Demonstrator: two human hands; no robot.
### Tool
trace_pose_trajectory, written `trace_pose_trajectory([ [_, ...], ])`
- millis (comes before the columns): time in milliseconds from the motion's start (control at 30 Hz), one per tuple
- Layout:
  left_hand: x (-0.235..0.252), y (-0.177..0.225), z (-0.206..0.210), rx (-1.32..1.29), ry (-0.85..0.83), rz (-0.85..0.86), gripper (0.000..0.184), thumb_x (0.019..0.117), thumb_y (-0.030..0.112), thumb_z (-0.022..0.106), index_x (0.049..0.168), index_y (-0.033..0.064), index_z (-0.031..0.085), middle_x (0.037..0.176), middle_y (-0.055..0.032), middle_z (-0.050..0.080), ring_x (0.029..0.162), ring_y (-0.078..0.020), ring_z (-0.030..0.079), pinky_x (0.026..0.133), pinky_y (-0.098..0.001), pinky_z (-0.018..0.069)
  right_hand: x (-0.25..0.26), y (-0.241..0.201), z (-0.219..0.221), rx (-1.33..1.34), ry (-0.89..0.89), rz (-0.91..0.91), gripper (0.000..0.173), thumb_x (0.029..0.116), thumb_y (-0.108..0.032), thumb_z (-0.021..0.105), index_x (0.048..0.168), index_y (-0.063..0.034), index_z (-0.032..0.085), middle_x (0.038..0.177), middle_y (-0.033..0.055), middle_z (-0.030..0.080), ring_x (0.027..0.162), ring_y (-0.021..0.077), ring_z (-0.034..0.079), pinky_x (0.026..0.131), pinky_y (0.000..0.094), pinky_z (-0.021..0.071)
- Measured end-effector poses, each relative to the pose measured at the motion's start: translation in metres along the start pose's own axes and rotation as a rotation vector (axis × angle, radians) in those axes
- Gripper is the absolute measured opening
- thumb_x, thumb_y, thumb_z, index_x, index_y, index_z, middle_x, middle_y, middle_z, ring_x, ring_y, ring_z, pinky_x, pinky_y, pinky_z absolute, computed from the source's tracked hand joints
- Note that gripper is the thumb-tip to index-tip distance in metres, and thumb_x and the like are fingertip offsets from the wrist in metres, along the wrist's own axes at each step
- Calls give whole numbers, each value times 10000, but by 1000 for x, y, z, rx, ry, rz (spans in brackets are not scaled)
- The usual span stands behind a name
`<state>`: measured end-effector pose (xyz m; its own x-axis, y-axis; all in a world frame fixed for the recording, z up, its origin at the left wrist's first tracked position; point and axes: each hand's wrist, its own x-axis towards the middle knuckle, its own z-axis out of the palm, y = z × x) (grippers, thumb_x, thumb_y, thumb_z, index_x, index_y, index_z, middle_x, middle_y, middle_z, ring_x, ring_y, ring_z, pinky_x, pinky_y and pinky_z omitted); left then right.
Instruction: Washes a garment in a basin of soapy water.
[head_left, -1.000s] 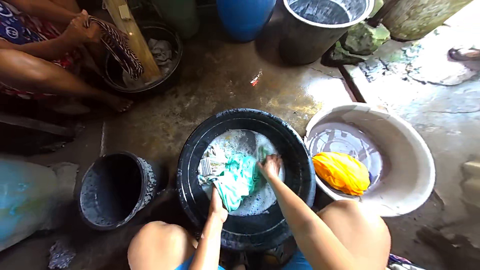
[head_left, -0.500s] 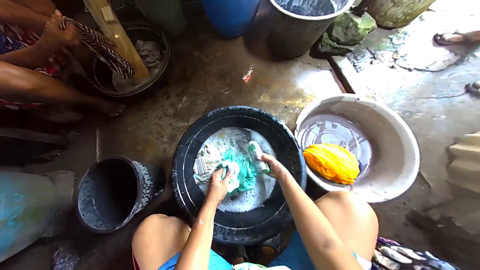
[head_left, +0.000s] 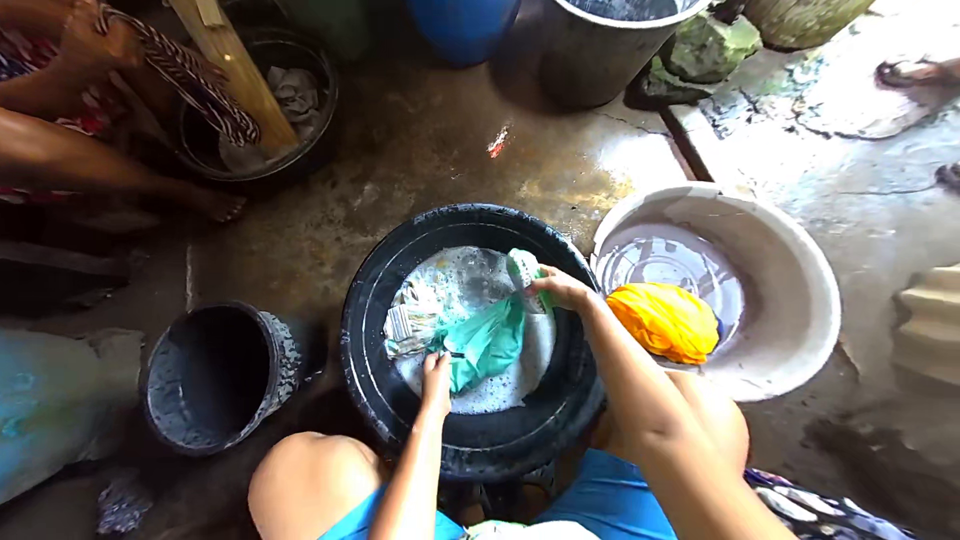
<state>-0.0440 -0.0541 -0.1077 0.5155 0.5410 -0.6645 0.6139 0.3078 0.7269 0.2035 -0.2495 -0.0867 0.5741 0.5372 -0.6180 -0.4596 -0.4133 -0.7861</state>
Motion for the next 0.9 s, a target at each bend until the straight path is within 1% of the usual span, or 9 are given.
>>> trace_pose_trajectory([
  [67,14,-26,9,118,-37,-115,384,1075,134,508,1359,-124,507,1365,-334,538,1263,-402,535,1066,-549,429,15,24,9,-186,179,154,518,901,-135,731,1348,47,544,1171,240,653,1019,311,659,921,486,543],
  [167,21,-31,9,157,-45,-184,388,1088,158,494,1384,-93,499,1374,-321,533,1247,-402,536,1022,-558,442,4,32,66,-361,447,205,721,888,-372,776,1411,43,502,1261,274,644,1175,403,632,1016,583,483],
  [267,26,-28,-2,175,-61,-161,353,1072,101,509,1379,-70,532,1371,-295,569,1276,-385,558,1066,-550,451,-24,38,152,-703,138,36,761,909,-443,727,1448,28,469,1285,272,638,1166,437,641,980,624,504],
  [333,27,-29,-18,236,-31,-131,317,1045,37,521,1324,-104,572,1332,-308,592,1257,-392,569,1073,-540,444,-24,53,149,-897,16,-14,696,895,-406,736,1418,-3,514,1321,283,606,1185,473,614,948,659,491],
  [400,27,-28,-31,269,-23,-138,310,1043,36,529,1303,-129,567,1311,-318,587,1238,-390,562,1068,-530,434,-8,52,94,-950,129,69,647,892,-371,741,1419,-45,554,1346,278,606,1215,483,599,968,677,476],
  [467,23,-28,-31,306,-57,-145,290,1038,48,543,1265,-130,581,1268,-316,601,1199,-390,575,1043,-537,445,-6,40,80,-890,216,192,676,918,-410,722,1457,-59,514,1347,266,608,1213,463,608,986,658,473],
  [600,15,-30,-34,273,-158,-260,341,1019,-7,527,1351,-80,546,1318,-291,597,1206,-374,600,1023,-531,488,-29,48,175,-896,-18,-25,713,900,-440,730,1413,6,514,1270,279,633,1144,458,638,957,635,499],
  [767,24,-31,-44,315,-221,-245,314,1020,9,564,1312,-105,560,1296,-310,595,1190,-379,597,1030,-525,474,11,32,101,-922,149,146,653,931,-446,708,1424,-51,544,1338,250,620,1212,446,614,993,644,473],
  [900,22,-27,-49,292,-224,-303,317,1015,-8,540,1325,-70,566,1282,-271,617,1159,-349,620,993,-512,505,-21,45,188,-910,-56,-20,692,901,-456,727,1395,-13,531,1261,277,635,1130,458,642,936,649,499],
])
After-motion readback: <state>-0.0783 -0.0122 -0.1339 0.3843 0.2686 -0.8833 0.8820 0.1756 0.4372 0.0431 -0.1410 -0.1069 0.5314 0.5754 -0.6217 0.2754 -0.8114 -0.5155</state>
